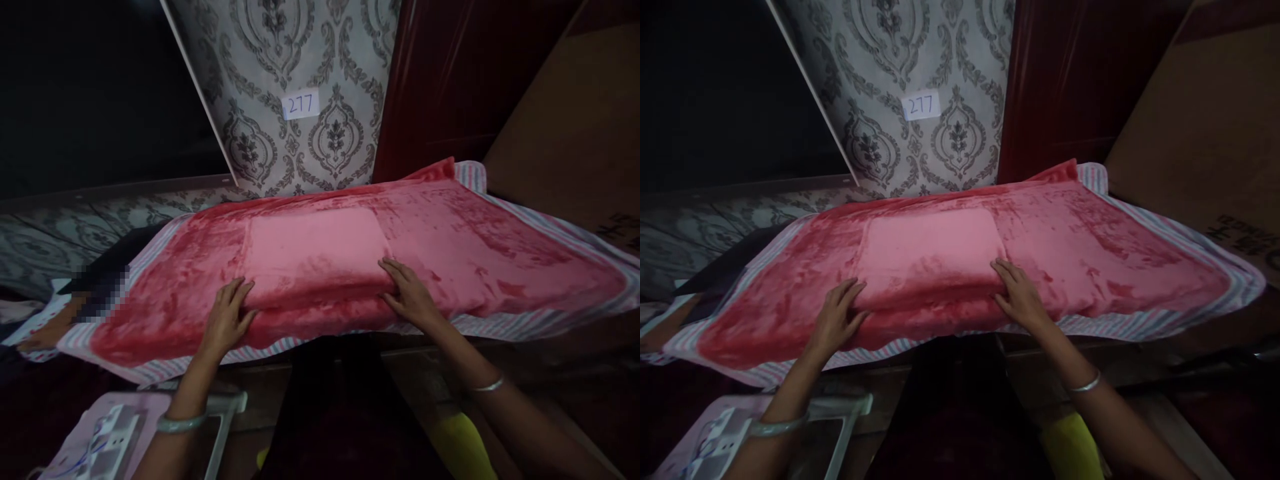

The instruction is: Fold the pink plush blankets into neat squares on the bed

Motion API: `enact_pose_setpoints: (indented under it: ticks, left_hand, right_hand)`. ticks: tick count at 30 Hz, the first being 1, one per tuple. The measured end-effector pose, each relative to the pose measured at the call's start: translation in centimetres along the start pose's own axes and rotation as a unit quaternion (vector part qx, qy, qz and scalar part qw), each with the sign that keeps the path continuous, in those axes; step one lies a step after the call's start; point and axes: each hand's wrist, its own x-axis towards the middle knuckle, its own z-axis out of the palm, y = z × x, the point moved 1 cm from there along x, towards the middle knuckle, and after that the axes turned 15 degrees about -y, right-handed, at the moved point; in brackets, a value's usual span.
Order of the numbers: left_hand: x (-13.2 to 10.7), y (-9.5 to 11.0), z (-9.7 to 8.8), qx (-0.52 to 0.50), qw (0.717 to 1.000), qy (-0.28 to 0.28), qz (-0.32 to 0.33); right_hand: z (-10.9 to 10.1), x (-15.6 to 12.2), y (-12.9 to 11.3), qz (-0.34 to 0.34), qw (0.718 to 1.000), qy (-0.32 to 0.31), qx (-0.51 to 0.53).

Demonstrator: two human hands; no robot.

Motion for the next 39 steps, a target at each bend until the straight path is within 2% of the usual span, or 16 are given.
enact_pose_setpoints:
  ticks: [5,8,11,13,16,19,21,22,24,26,29,31,35,39]
  left_hand:
    - [0.5,-1.8,-0.1,0.017,0.998,-0.046,-0.039]
    - [0.4,-2.2,0.3,0.001,0.996,-0.041,-0.076]
    - [-0.2,-2.1,0.3,-0.025,0.996,-0.018,-0.085]
    - [-0.6,-2.1,-0.5,-0.058,0.996,-0.013,-0.065]
    - [-0.4,-2.3,-2.8,-0.122,0.992,-0.022,-0.023]
    - [2.8,-1.9,-5.2,-0.142,0.990,0.002,-0.018]
    - [6.9,-0.8,-5.9,-0.123,0.992,0.010,-0.030]
    - [9.5,-0.1,-5.9,-0.105,0.994,-0.004,-0.034]
    - [14.9,1.6,-5.5,-0.074,0.993,-0.069,-0.057]
    - [19.8,3.1,-4.8,-0.034,0.985,-0.146,-0.089]
    - [24.2,4.0,-3.4,0.019,0.971,-0.193,-0.140]
    - [25.0,3.9,-1.9,0.033,0.968,-0.196,-0.153]
    - [23.9,2.5,1.6,0.058,0.964,-0.196,-0.171]
    - [23.3,1.8,3.3,0.080,0.963,-0.192,-0.173]
  right_hand:
    - [-0.4,-0.1,0.7,0.018,1.000,-0.007,-0.021]
    - [-0.5,-0.3,0.9,0.020,1.000,0.001,-0.012]
    - [-0.7,-0.5,0.9,0.015,1.000,0.007,0.006]
    - [-1.4,-0.7,0.8,0.006,1.000,0.000,0.027]
    - [-3.4,-0.2,0.5,0.009,0.999,-0.011,0.049]
    - [-5.4,2.9,-0.3,0.059,0.997,0.018,0.042]
    - [-6.1,6.9,-1.3,0.090,0.995,0.019,0.032]
    - [-6.2,9.4,-1.9,0.094,0.995,0.004,0.026]
    - [-6.0,14.9,-3.2,0.099,0.994,-0.037,0.011]
    - [-5.4,20.0,-4.3,0.134,0.987,-0.085,-0.003]
    - [-3.9,24.7,-4.9,0.214,0.970,-0.116,-0.020]
    - [-2.1,25.5,-4.6,0.235,0.964,-0.119,-0.041]
    - [2.3,24.0,-3.2,0.214,0.963,-0.138,-0.089]
    - [4.3,23.2,-2.2,0.219,0.961,-0.132,-0.104]
